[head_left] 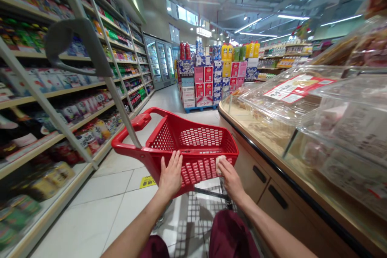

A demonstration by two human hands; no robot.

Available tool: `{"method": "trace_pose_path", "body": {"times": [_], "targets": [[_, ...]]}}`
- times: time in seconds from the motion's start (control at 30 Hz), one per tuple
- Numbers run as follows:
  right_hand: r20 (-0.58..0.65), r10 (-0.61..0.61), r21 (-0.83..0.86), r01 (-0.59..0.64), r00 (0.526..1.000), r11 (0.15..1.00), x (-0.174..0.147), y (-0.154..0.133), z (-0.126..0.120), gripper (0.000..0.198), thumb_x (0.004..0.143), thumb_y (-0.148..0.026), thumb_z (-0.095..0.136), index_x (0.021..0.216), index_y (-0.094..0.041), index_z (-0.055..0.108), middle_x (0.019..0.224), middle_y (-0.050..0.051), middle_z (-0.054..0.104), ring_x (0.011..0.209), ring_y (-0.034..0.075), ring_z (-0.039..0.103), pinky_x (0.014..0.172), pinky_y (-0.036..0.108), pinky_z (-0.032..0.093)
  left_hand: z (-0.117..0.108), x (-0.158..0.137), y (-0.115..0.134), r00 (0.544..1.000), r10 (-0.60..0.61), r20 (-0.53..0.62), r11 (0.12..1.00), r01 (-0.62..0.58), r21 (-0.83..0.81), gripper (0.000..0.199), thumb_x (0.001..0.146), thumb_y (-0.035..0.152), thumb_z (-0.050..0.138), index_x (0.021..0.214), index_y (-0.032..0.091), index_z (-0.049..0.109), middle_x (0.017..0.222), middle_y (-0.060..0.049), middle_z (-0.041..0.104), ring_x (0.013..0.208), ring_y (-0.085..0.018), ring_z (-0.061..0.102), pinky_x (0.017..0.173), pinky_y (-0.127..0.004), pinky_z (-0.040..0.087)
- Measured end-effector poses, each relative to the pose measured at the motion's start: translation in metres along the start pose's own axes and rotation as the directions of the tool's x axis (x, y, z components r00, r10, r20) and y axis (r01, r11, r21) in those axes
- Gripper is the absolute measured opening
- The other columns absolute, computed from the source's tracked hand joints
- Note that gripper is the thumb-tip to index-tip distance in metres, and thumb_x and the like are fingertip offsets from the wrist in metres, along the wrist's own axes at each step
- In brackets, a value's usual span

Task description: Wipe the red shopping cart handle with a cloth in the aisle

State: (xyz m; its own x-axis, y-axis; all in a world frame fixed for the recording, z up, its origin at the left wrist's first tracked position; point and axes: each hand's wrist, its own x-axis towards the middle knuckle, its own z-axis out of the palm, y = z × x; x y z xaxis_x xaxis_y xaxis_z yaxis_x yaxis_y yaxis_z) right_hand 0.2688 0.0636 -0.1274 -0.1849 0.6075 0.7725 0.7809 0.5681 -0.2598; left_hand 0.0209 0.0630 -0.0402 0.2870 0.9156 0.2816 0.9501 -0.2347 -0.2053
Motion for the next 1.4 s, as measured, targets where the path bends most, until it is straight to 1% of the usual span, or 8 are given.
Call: {"method": "trace_pose_path", "body": {"times": [0.1, 0.27, 0.5, 0.67, 0.83, 1.0, 1.17, 1.4], "targets": [[-0.009, -0.046, 0.038, 0.046, 0.999, 0.998, 0.015, -0.014, 0.007, 0.048, 0.082, -0.003, 0.031, 0.125, -0.020, 0.044, 0.129, 0.009, 0.045, 0.123, 0.019, 0.035, 0.100, 0.043, 0.034, 0.000, -0.001, 0.000, 1.000, -0.025, -0.010, 1.000, 0.025, -0.001, 0.065, 0.068, 0.020, 0.038, 0.132, 0.013, 0.028, 0.142, -0.007, 0.020, 0.132, -0.024, 0.009, 0.103, -0.054, 0.010], [0.100, -0.078, 0.050, 0.073, 0.992, 0.996, 0.003, -0.026, 0.024, 0.046, 0.081, -0.005, 0.035, 0.121, -0.022, 0.049, 0.118, 0.009, 0.055, 0.114, 0.018, 0.047, 0.092, 0.039, 0.044, 0.002, -0.005, -0.006, 0.999, 0.036, -0.026, 0.999, -0.036, 0.006, 0.065, 0.068, 0.020, 0.038, 0.132, 0.014, 0.028, 0.142, -0.006, 0.021, 0.132, -0.024, 0.008, 0.104, -0.054, 0.009], [0.038, -0.183, 0.047, 0.181, 0.982, 0.982, 0.033, -0.051, 0.020, 0.042, 0.084, -0.006, 0.032, 0.123, -0.016, 0.047, 0.125, 0.011, 0.049, 0.123, 0.019, 0.035, 0.098, 0.040, 0.037, 0.002, -0.009, -0.008, 1.000, 0.017, -0.017, 0.999, -0.018, -0.038, 0.064, 0.069, 0.020, 0.037, 0.132, 0.012, 0.027, 0.142, -0.006, 0.018, 0.132, -0.022, 0.010, 0.104, -0.054, 0.006], [0.125, -0.250, 0.092, 0.240, 0.960, 0.966, 0.018, -0.053, 0.033, 0.037, 0.085, -0.010, 0.037, 0.119, -0.017, 0.051, 0.117, 0.011, 0.056, 0.117, 0.019, 0.043, 0.092, 0.038, 0.044, -0.001, -0.012, -0.010, 0.999, 0.047, -0.004, 0.998, -0.047, -0.029, 0.065, 0.069, 0.021, 0.038, 0.132, 0.013, 0.026, 0.143, -0.006, 0.018, 0.132, -0.023, 0.008, 0.104, -0.054, 0.007], [0.063, -0.239, 0.075, 0.234, 0.969, 0.969, 0.032, -0.066, 0.033, 0.040, 0.086, -0.009, 0.033, 0.123, -0.016, 0.046, 0.127, 0.011, 0.047, 0.124, 0.019, 0.032, 0.099, 0.042, 0.035, 0.000, -0.013, -0.008, 0.999, 0.044, -0.013, 0.999, -0.044, -0.032, 0.066, 0.069, 0.022, 0.038, 0.133, 0.011, 0.024, 0.143, -0.008, 0.015, 0.132, -0.023, 0.007, 0.104, -0.054, 0.007], [0.152, -0.297, 0.085, 0.287, 0.943, 0.954, 0.030, -0.071, 0.040, 0.036, 0.086, -0.012, 0.037, 0.118, -0.017, 0.051, 0.117, 0.011, 0.056, 0.117, 0.018, 0.043, 0.092, 0.036, 0.045, -0.009, -0.014, -0.020, 0.999, 0.011, -0.030, 0.998, -0.012, -0.055, 0.065, 0.071, 0.023, 0.037, 0.133, 0.012, 0.024, 0.143, -0.007, 0.016, 0.132, -0.022, 0.009, 0.105, -0.053, 0.007], [0.100, -0.275, 0.103, 0.265, 0.956, 0.959, 0.038, -0.084, 0.047, 0.040, 0.085, -0.009, 0.034, 0.123, -0.016, 0.047, 0.127, 0.011, 0.047, 0.124, 0.020, 0.032, 0.099, 0.041, 0.035, -0.022, -0.016, -0.038, 0.997, -0.073, -0.038, 0.997, 0.072, -0.006, 0.063, 0.071, 0.021, 0.038, 0.132, 0.010, 0.026, 0.142, -0.010, 0.020, 0.132, -0.023, 0.012, 0.104, -0.053, 0.006], [0.189, -0.298, 0.151, 0.272, 0.936, 0.950, 0.032, -0.097, 0.063, 0.034, 0.083, -0.010, 0.040, 0.113, -0.014, 0.056, 0.115, 0.013, 0.057, 0.116, 0.020, 0.044, 0.093, 0.037, 0.042, -0.015, -0.023, -0.049, 0.997, 0.004, -0.077, 1.000, -0.003, 0.018, 0.064, 0.070, 0.021, 0.038, 0.132, 0.012, 0.025, 0.142, -0.008, 0.020, 0.132, -0.023, 0.013, 0.104, -0.054, 0.007]]}}
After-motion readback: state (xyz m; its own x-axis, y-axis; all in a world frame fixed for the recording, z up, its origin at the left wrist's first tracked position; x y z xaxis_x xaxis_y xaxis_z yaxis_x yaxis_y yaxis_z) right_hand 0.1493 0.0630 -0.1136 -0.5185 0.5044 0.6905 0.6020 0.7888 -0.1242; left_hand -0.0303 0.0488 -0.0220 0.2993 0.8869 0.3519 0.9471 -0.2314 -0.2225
